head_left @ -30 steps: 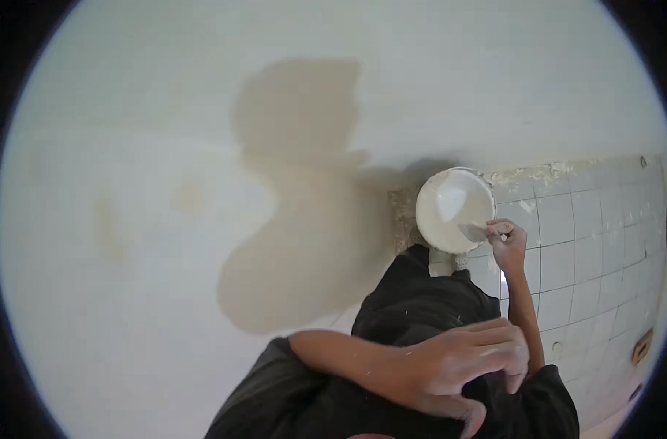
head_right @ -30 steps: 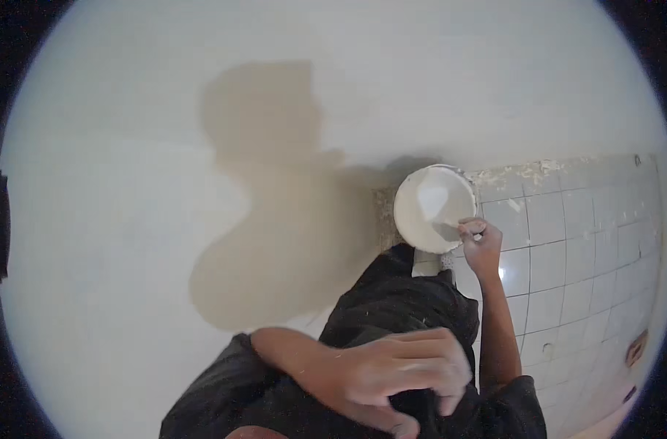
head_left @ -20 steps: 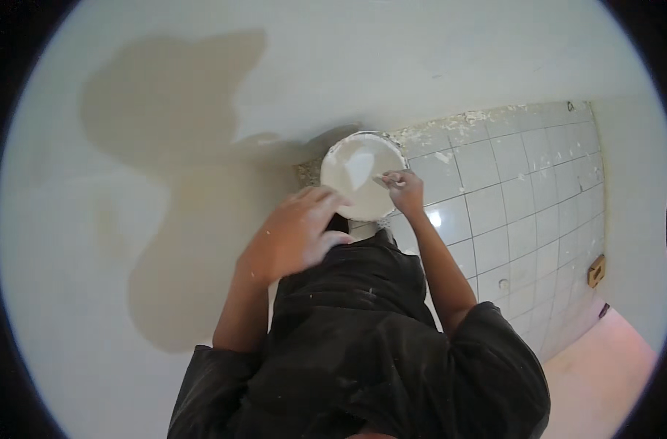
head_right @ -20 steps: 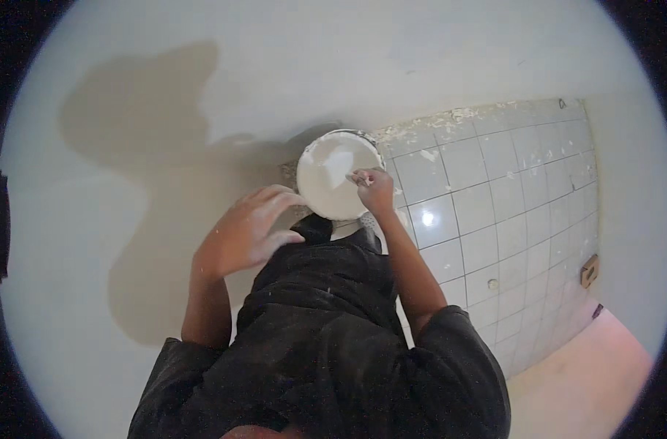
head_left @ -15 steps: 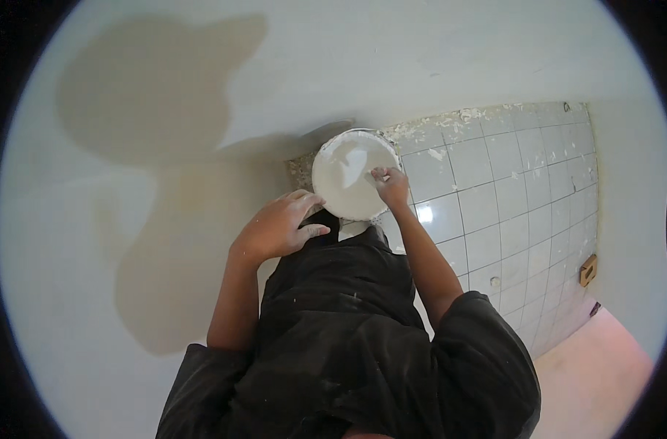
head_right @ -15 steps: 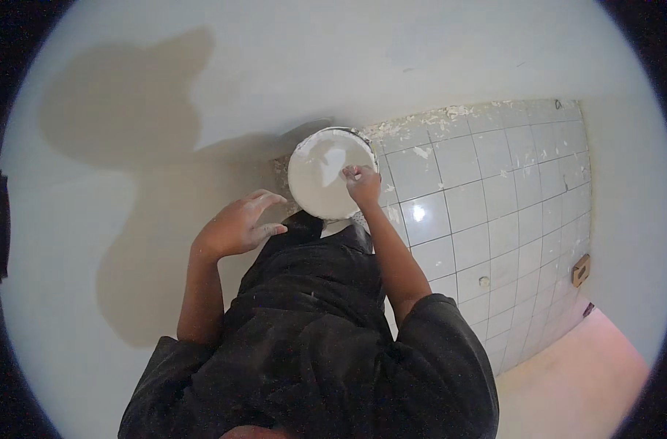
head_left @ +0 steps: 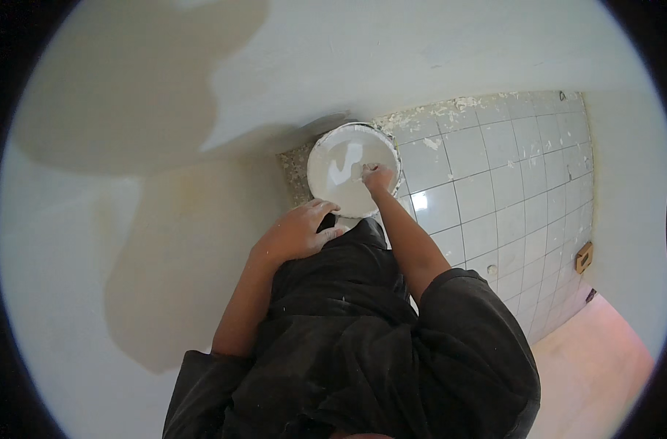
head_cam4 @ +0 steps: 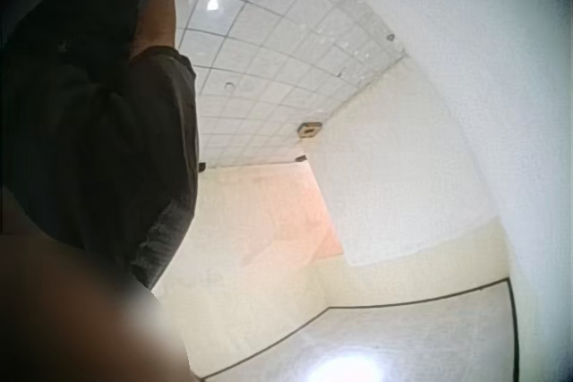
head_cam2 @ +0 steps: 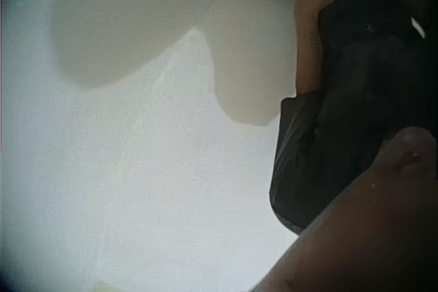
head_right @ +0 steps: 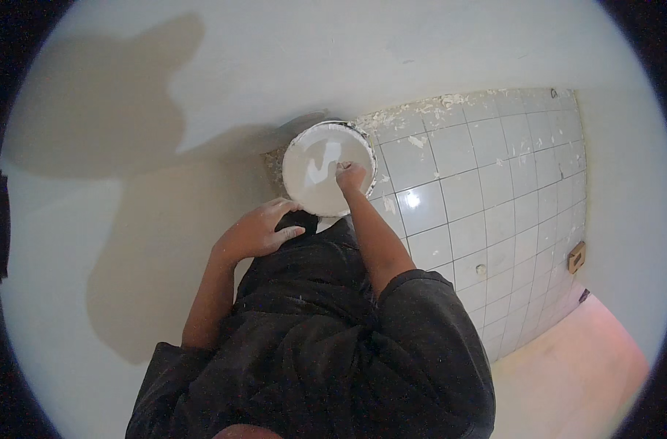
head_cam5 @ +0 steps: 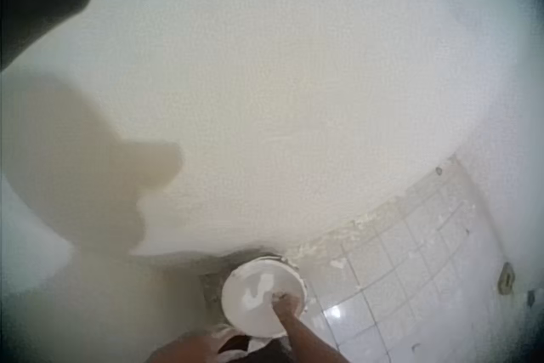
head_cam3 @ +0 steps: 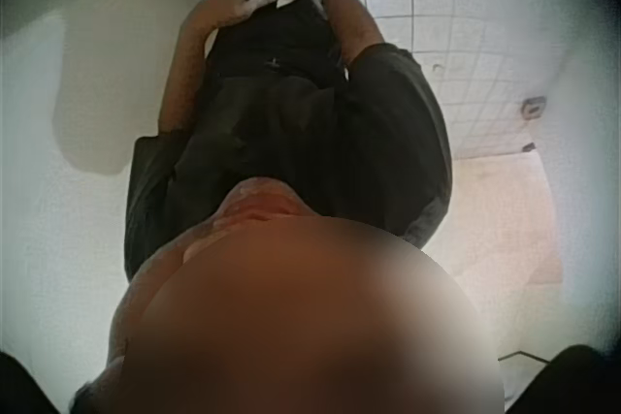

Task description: The person applies plaster from a bucket onto a wall using a small spatula, patching holes and smoothing the surface.

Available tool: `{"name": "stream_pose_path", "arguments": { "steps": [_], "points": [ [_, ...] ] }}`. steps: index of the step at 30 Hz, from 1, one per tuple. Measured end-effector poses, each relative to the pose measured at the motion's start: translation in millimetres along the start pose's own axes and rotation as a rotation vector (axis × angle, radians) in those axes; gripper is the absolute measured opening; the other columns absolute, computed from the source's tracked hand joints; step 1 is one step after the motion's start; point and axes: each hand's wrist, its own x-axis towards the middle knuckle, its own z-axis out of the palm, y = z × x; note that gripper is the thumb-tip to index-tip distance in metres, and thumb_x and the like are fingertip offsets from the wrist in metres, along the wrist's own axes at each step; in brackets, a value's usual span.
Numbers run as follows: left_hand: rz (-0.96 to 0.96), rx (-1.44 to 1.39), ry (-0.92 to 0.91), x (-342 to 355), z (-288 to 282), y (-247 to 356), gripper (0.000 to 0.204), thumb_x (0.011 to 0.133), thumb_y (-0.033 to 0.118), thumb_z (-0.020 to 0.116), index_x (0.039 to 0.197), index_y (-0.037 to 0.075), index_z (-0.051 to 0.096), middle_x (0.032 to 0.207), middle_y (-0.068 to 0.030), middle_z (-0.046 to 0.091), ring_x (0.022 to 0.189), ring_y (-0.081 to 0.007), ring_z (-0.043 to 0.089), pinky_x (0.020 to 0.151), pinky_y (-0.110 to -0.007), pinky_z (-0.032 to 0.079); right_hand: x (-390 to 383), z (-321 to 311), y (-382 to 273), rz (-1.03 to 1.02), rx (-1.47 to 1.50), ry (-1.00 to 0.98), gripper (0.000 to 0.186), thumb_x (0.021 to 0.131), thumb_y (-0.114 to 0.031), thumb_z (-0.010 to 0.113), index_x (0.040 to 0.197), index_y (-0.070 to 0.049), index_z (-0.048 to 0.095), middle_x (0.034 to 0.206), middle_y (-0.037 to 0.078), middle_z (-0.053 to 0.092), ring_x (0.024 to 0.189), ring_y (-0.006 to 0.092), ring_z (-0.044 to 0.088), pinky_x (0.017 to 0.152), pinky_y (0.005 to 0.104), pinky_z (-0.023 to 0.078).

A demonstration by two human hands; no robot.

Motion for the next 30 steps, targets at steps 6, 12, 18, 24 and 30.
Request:
{"name": "stream_pose_path", "arguments": {
  "steps": [6,12,18,24,30],
  "points": [
    [0.047,0.009,-0.057,20,-7,3,0.046,0.091,0.035,0.065,0.126,0.005,0.057,0.129,-0.0184,0.059,0.118,-0.0355,0.057,0.1,-0.043,0.045,34,30,51,0.115,0.205,0.051,0.017,0.082,-0.011,0.066,0.092,0.001,0.072,0.069,0.008,0.067,0.06,0.0172,0.066,0.052,0.0302,0.055],
    [-0.041,0.022,-0.053,15,-16,-7,0.048,0.09,0.036,0.065,0.128,0.006,0.056,0.126,-0.0194,0.06,0.119,-0.0374,0.055,0.101,-0.045,0.044,31,51,45,0.151,0.365,0.009,0.023,0.085,-0.009,0.062,0.102,0.003,0.07,0.078,0.009,0.068,0.062,0.017,0.066,0.055,0.0305,0.057],
    [-0.072,0.04,-0.076,18,-21,-16,0.052,0.09,0.039,0.065,0.13,0.005,0.056,0.134,-0.0195,0.056,0.124,-0.0365,0.053,0.104,-0.044,0.042,33,68,50,0.189,0.252,0.049,0.025,0.086,-0.011,0.063,0.106,0.003,0.069,0.08,0.01,0.07,0.063,0.0179,0.068,0.057,0.0312,0.058],
    [-0.135,0.052,-0.07,7,-29,-26,0.054,0.091,0.04,0.064,0.129,0.002,0.056,0.134,-0.02,0.056,0.124,-0.0364,0.053,0.105,-0.043,0.042,20,70,11,0.144,0.084,-0.017,0.027,0.086,-0.014,0.063,0.105,0.003,0.07,0.076,0.015,0.071,0.06,0.0216,0.07,0.058,0.0322,0.057],
    [-0.089,0.069,-0.079,17,-28,-30,0.055,0.091,0.041,0.063,0.129,0.002,0.056,0.134,-0.0201,0.056,0.125,-0.0365,0.052,0.105,-0.043,0.041,43,70,37,0.134,0.045,0.086,0.025,0.084,-0.013,0.062,0.101,0.002,0.072,0.072,0.015,0.071,0.061,0.0223,0.071,0.059,0.0328,0.057]
  ]
}}
